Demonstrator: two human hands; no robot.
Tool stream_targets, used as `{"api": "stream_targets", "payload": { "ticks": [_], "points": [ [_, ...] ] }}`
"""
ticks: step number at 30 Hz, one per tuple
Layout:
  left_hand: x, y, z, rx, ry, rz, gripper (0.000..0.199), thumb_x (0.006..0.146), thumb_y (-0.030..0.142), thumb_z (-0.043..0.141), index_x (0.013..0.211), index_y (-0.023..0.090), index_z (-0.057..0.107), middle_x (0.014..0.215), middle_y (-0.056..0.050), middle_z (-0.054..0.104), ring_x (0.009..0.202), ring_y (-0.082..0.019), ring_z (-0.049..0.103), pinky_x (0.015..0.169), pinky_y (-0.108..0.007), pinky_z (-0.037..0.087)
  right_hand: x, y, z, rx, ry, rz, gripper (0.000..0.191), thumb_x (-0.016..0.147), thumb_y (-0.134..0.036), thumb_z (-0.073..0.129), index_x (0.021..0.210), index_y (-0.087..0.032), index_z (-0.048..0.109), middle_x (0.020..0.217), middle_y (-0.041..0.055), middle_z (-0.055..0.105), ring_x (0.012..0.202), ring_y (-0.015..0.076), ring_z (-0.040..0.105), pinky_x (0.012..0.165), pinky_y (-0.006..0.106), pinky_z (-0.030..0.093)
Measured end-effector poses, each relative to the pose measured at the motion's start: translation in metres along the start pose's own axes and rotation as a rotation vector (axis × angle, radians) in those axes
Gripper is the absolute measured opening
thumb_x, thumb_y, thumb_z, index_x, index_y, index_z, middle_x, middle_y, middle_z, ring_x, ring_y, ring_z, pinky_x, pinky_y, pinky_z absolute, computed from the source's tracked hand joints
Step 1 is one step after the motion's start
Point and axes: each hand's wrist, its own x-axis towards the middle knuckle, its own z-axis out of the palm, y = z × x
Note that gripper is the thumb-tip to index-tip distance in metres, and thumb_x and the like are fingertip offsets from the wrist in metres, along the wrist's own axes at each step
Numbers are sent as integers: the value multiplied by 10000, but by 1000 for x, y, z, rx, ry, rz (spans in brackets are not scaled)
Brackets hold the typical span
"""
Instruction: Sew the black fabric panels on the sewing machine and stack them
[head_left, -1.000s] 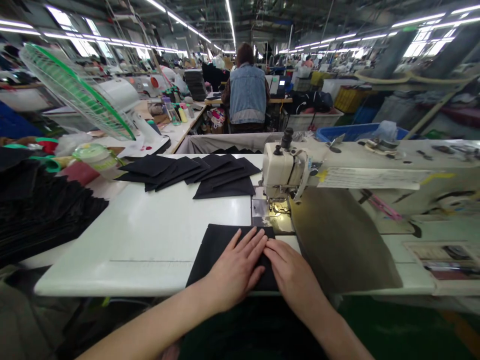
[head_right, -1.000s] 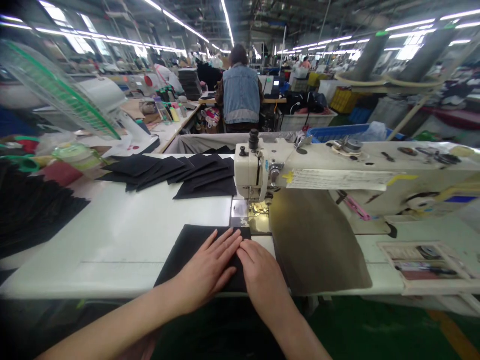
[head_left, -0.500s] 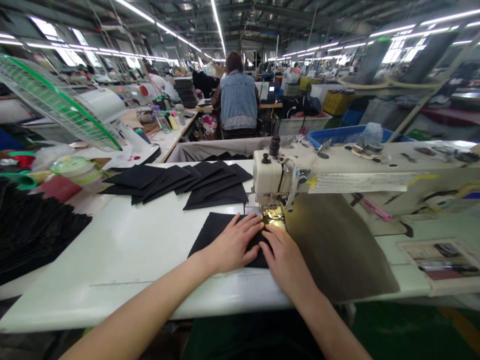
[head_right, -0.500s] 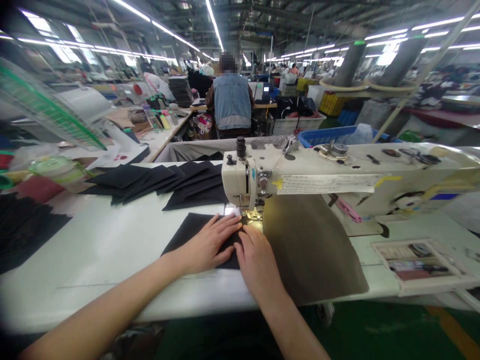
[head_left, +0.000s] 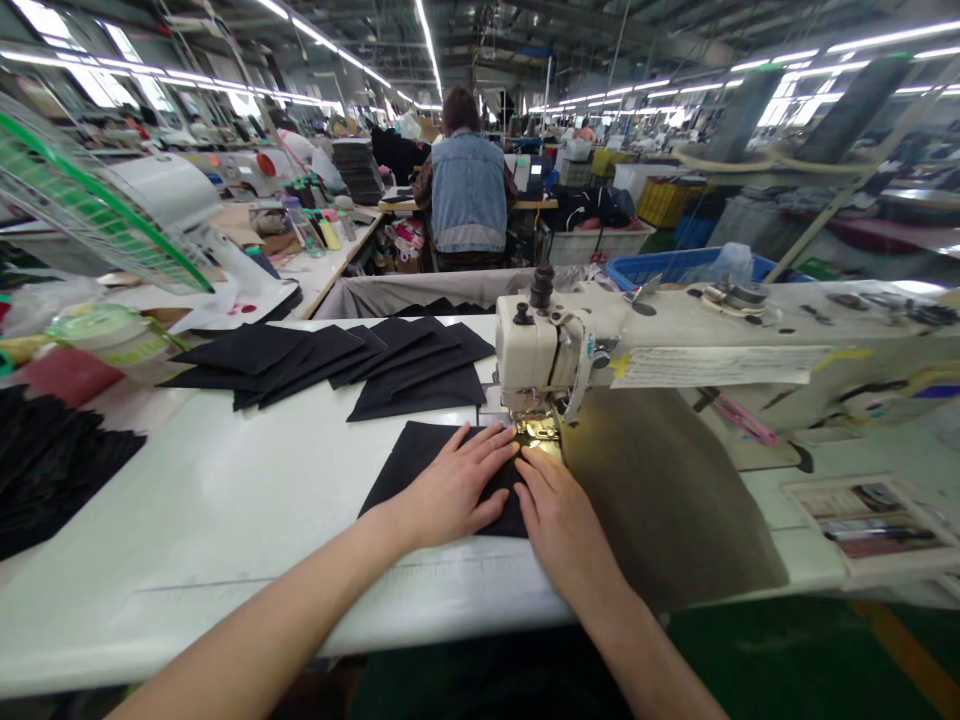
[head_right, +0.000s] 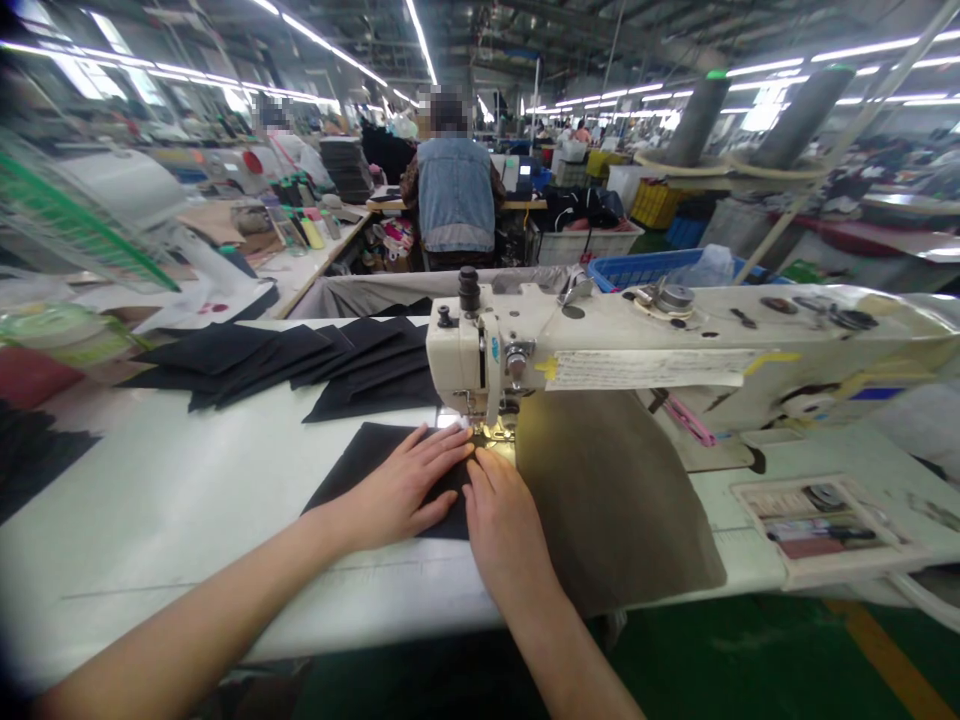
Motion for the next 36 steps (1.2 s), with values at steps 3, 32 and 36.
{"api": "stream_targets", "payload": {
  "ticks": [3, 32, 36],
  "points": [
    [3, -2, -2, 1, 2, -7, 571, 932, 281, 588, 1482, 200, 460, 1601, -132, 398, 1516, -279, 309, 1246, -558, 174, 3, 1, 2, -9, -4, 0, 360, 982, -134, 433, 1267, -113, 653, 1304, 192, 661, 1227, 291, 624, 1056, 520, 526],
    [6, -28, -6, -5, -33, 175, 396, 1035, 290, 480, 1406, 190, 577, 1492, -111, 553, 1461, -292, 411, 1204, -556, 295, 10, -5, -10, -115, -97, 17, 274, 986, -186, 545, 1210, -75, 658, 1217, 181, 683, 1160, 313, 628, 1021, 485, 537],
    [20, -41, -10, -6, -20, 163, 400, 1031, 265, 467, 1411, 194, 573, 1503, -95, 544, 1460, -286, 410, 1207, -534, 308, 20, -6, -7, -109, -87, 43, 250, 991, -175, 524, 1176, -79, 661, 1185, 177, 683, 1138, 312, 627, 1017, 491, 536]
  ]
}}
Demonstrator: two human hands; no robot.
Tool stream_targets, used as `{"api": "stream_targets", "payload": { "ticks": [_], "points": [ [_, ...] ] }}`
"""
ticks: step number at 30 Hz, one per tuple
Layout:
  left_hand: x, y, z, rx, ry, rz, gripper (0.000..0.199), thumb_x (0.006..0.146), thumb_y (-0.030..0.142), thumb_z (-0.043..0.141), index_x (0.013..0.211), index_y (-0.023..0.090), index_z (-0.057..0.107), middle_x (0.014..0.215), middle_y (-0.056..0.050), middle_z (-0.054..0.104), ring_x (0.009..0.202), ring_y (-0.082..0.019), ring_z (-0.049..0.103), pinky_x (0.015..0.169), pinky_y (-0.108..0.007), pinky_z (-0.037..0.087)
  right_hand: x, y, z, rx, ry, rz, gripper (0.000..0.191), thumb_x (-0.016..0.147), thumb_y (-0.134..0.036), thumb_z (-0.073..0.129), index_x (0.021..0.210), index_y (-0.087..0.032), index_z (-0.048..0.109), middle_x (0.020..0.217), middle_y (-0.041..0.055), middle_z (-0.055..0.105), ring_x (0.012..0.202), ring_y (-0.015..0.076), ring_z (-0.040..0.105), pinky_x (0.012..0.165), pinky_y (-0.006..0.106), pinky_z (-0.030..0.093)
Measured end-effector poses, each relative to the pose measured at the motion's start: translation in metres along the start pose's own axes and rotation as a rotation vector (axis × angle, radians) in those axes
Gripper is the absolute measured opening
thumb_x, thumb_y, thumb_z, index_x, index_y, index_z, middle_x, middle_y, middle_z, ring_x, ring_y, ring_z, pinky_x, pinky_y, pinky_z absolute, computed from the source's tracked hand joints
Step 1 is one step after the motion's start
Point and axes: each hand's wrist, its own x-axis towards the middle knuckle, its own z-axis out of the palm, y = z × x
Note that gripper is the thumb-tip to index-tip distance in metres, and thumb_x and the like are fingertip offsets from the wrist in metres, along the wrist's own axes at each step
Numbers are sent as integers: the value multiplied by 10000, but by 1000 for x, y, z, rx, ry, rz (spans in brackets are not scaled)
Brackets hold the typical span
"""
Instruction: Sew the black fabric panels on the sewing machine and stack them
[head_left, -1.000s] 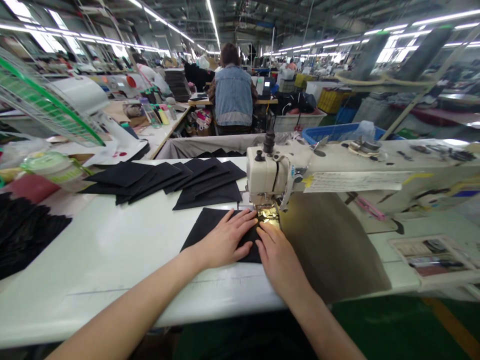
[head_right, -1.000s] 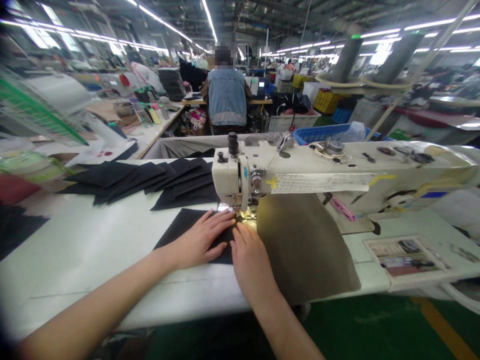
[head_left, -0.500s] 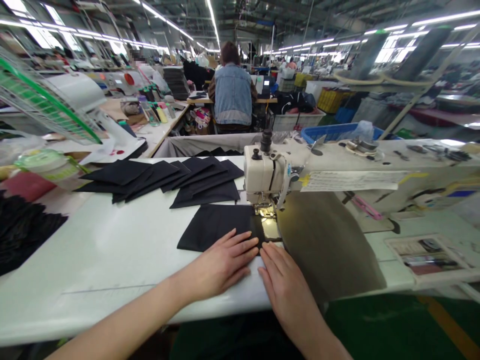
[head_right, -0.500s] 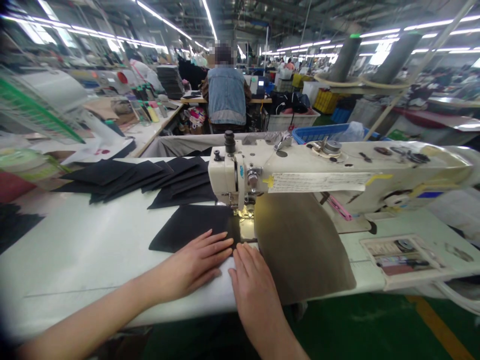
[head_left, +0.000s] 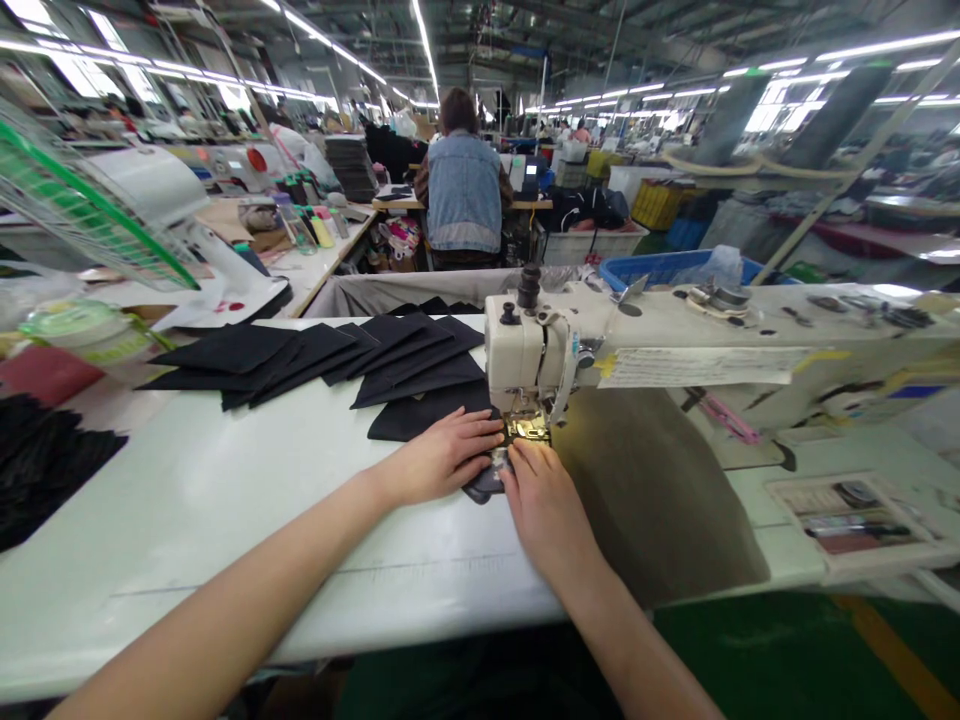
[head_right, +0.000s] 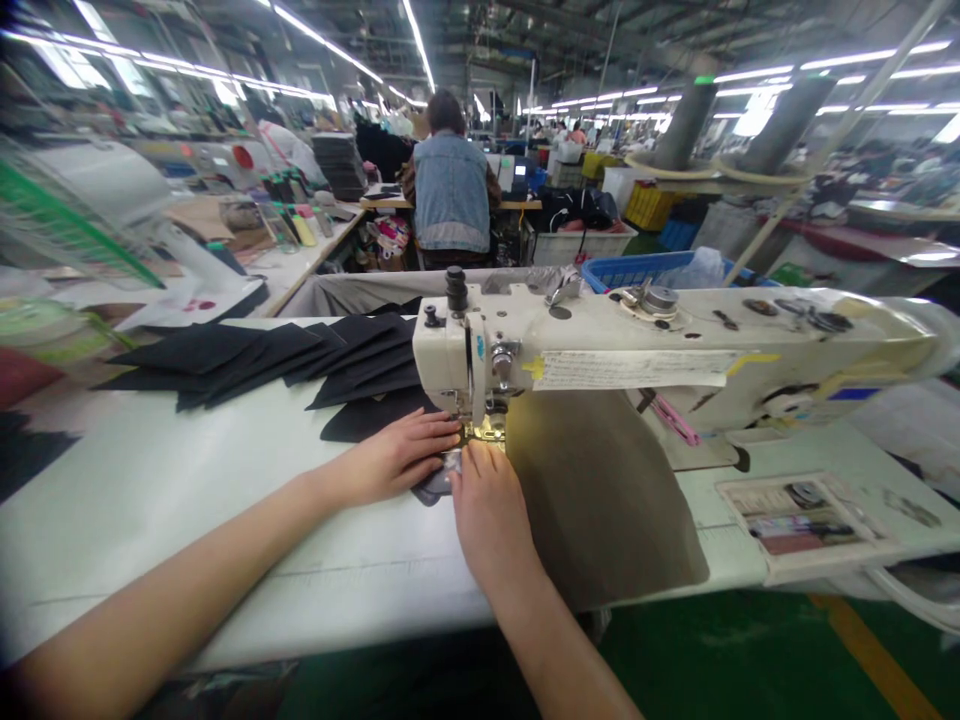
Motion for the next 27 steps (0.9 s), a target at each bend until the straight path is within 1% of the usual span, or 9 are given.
{"api": "stream_targets", "payload": {
  "ticks": [6, 9, 13, 15, 20, 27],
  "points": [
    [10, -8, -8, 8, 11, 5, 393, 1032, 257, 449, 1392, 182, 588, 1477, -110, 566, 1429, -283, 443, 1191, -527, 332, -9, 4, 7, 9, 46, -23, 298, 993, -190, 511, 1232, -67, 639, 1214, 185, 677, 1146, 312, 632, 1010, 475, 550],
    [9, -10, -7, 15, 6, -7, 399, 1032, 253, 443, 1403, 184, 575, 1483, -110, 560, 1432, -277, 437, 1190, -530, 326, -16, 6, 10, 19, 81, -43, 312, 995, -189, 490, 1233, -53, 639, 1221, 199, 674, 1148, 318, 636, 998, 479, 559],
    [8, -11, -4, 27, 16, -19, 395, 1034, 255, 443, 1400, 195, 579, 1488, -97, 557, 1438, -273, 429, 1197, -528, 315, -20, 6, 13, 41, 109, -42, 313, 999, -194, 471, 1238, -91, 646, 1227, 185, 677, 1159, 309, 640, 1003, 477, 557],
    [7, -11, -3, 28, 27, -13, 395, 1033, 254, 445, 1401, 202, 578, 1488, -94, 558, 1438, -271, 430, 1198, -528, 312, -21, 6, 14, 50, 115, -40, 315, 1004, -198, 459, 1238, -100, 647, 1227, 184, 677, 1162, 305, 640, 1004, 478, 556],
    [7, -11, -3, 23, 47, -9, 390, 1031, 263, 456, 1391, 196, 589, 1467, -109, 576, 1417, -279, 459, 1187, -532, 326, -22, 4, 15, 67, 119, -11, 338, 1015, -184, 424, 1258, -76, 631, 1246, 201, 664, 1187, 308, 627, 1021, 489, 543],
    [8, -14, -4, 26, 22, -9, 392, 1033, 253, 444, 1394, 203, 587, 1476, -94, 568, 1438, -278, 429, 1199, -527, 315, -23, 3, 15, 85, 115, 4, 354, 1027, -210, 398, 1267, -88, 628, 1252, 196, 661, 1185, 314, 622, 1025, 511, 537]
  ]
}}
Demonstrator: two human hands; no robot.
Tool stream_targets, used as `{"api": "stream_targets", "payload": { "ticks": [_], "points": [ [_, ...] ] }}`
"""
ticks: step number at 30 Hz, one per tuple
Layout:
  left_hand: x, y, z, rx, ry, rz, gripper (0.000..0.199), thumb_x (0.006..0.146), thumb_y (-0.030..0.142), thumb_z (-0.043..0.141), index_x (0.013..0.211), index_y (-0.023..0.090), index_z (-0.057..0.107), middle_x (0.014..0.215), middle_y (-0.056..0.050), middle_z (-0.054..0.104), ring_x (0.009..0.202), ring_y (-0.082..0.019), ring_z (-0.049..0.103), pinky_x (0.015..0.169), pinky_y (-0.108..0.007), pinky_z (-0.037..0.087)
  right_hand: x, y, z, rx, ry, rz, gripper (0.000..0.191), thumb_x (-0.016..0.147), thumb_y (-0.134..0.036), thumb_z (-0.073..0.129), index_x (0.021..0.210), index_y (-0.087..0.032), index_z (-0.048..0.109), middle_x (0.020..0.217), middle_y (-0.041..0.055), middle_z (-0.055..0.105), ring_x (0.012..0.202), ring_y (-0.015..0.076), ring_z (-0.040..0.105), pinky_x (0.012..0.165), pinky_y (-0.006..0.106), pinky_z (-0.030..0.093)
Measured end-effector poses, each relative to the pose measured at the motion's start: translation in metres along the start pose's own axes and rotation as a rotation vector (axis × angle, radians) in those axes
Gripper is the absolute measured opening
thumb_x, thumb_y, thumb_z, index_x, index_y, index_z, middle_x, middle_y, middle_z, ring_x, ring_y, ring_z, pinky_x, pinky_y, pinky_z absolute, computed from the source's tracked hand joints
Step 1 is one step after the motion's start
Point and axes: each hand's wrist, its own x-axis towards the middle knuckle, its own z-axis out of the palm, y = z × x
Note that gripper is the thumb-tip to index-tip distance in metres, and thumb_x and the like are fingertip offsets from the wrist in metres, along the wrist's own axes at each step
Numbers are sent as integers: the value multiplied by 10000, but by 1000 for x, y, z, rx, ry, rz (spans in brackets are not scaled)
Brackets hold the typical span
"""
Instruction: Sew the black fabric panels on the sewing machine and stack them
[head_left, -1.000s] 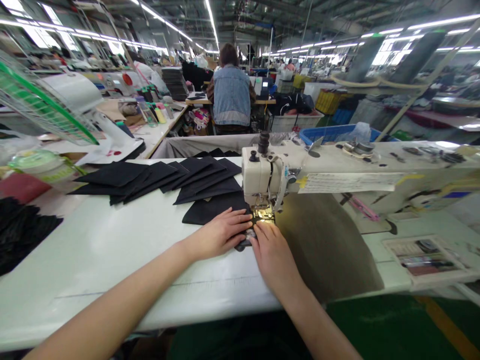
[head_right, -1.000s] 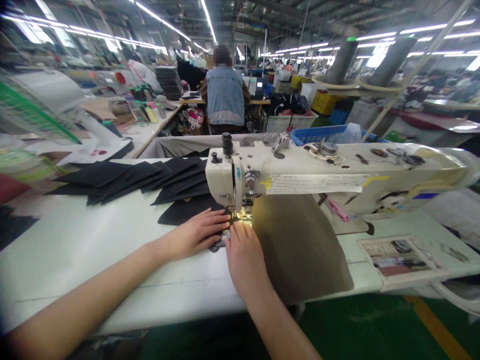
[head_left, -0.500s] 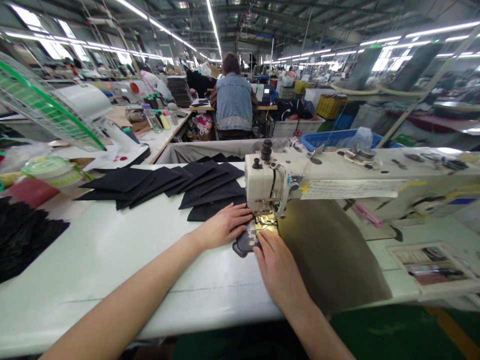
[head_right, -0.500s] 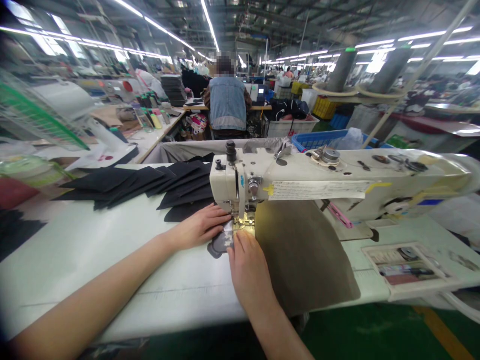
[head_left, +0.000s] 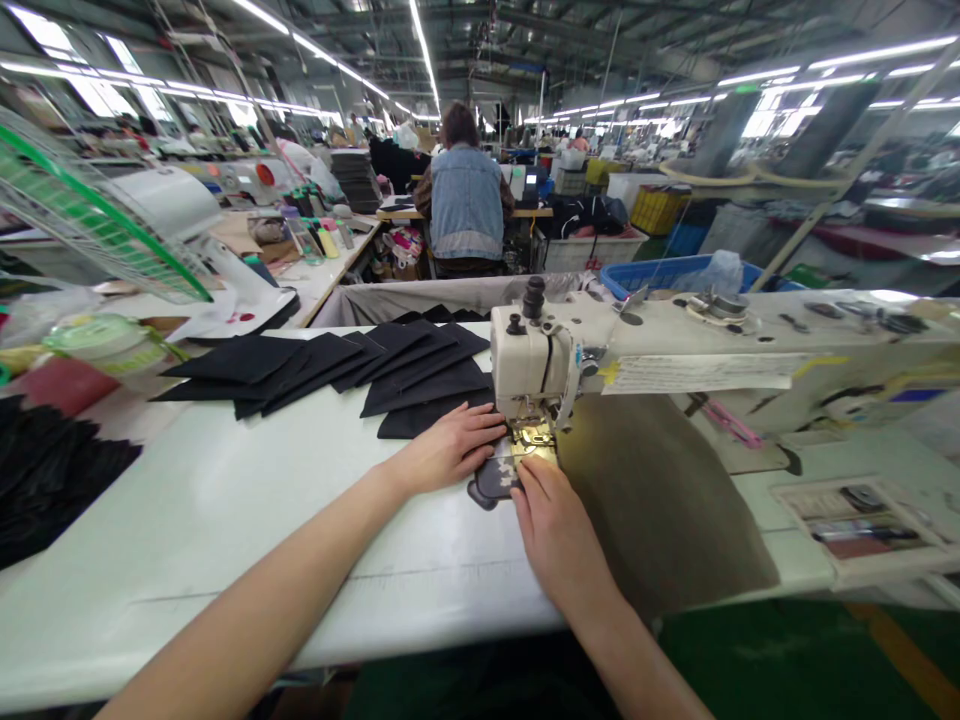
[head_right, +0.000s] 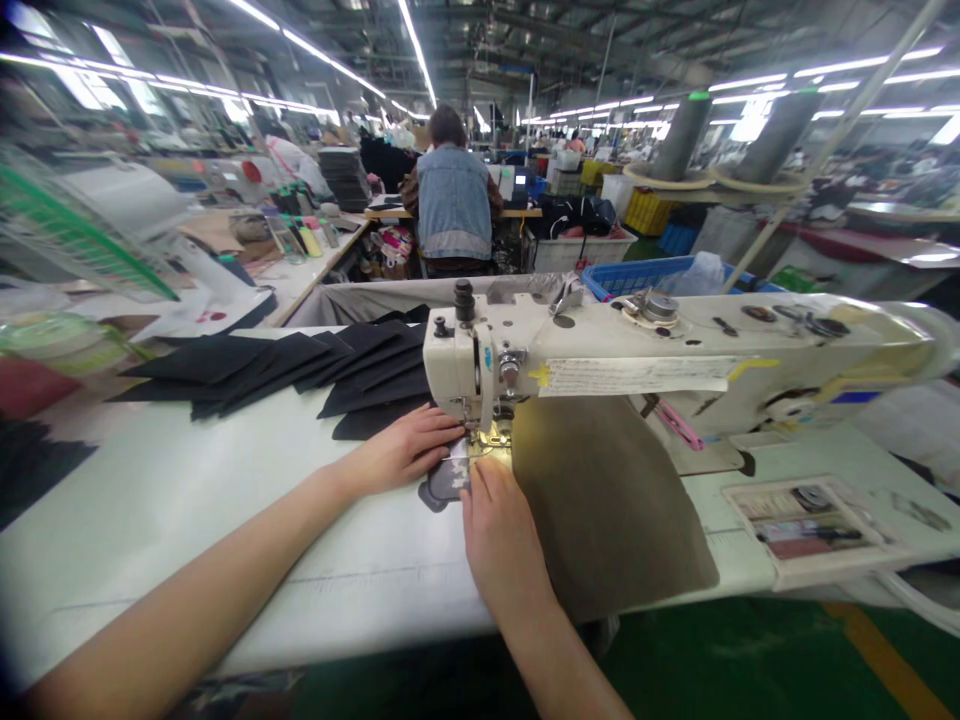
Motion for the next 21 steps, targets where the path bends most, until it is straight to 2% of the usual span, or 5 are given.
{"api": "stream_targets", "payload": {
  "ticks": [3, 8, 13, 18, 21],
  "points": [
    [2, -1, 2, 25, -11, -46, 399, 1038, 276, 449, 1416, 220, 563, 1504, -99, 537, 1447, -282, 419, 1210, -546, 285, 1, 0, 0, 4, -1, -1, 356, 1028, -208, 396, 1269, -82, 626, 1252, 199, 661, 1187, 316, 620, 1027, 518, 535],
    [0, 2, 8, 120, 20, -241, 535, 1040, 382, 461, 1529, 178, 394, 1613, -163, 368, 1498, -307, 335, 1200, -594, 267, -1, -2, -7, 43, 11, 1, 330, 1013, -196, 442, 1257, -86, 634, 1241, 195, 664, 1179, 300, 629, 1031, 490, 539],
    [-21, 13, 2, 163, -22, -288, 504, 1028, 348, 462, 1490, 147, 453, 1567, -164, 442, 1435, -312, 430, 1175, -551, 342, -17, -4, -18, 29, 34, -2, 317, 1019, -225, 467, 1249, -81, 632, 1232, 191, 670, 1160, 297, 641, 993, 472, 567],
    [-34, 30, -13, 257, 2, -290, 449, 833, 101, 559, 1270, 156, 643, 1248, -143, 663, 1158, -306, 626, 967, -430, 529, -25, -3, -19, 12, 30, -37, 303, 1030, -226, 445, 1202, -96, 658, 1202, 181, 683, 1146, 297, 645, 1002, 482, 562],
    [-32, 34, -22, 241, 44, -317, 194, 824, 147, 600, 983, 184, 705, 964, -98, 694, 956, -281, 668, 814, -373, 560, -24, -2, -18, 19, 37, -42, 295, 1028, -228, 453, 1208, -114, 657, 1205, 173, 685, 1153, 293, 643, 1010, 489, 559]
  ]
}}
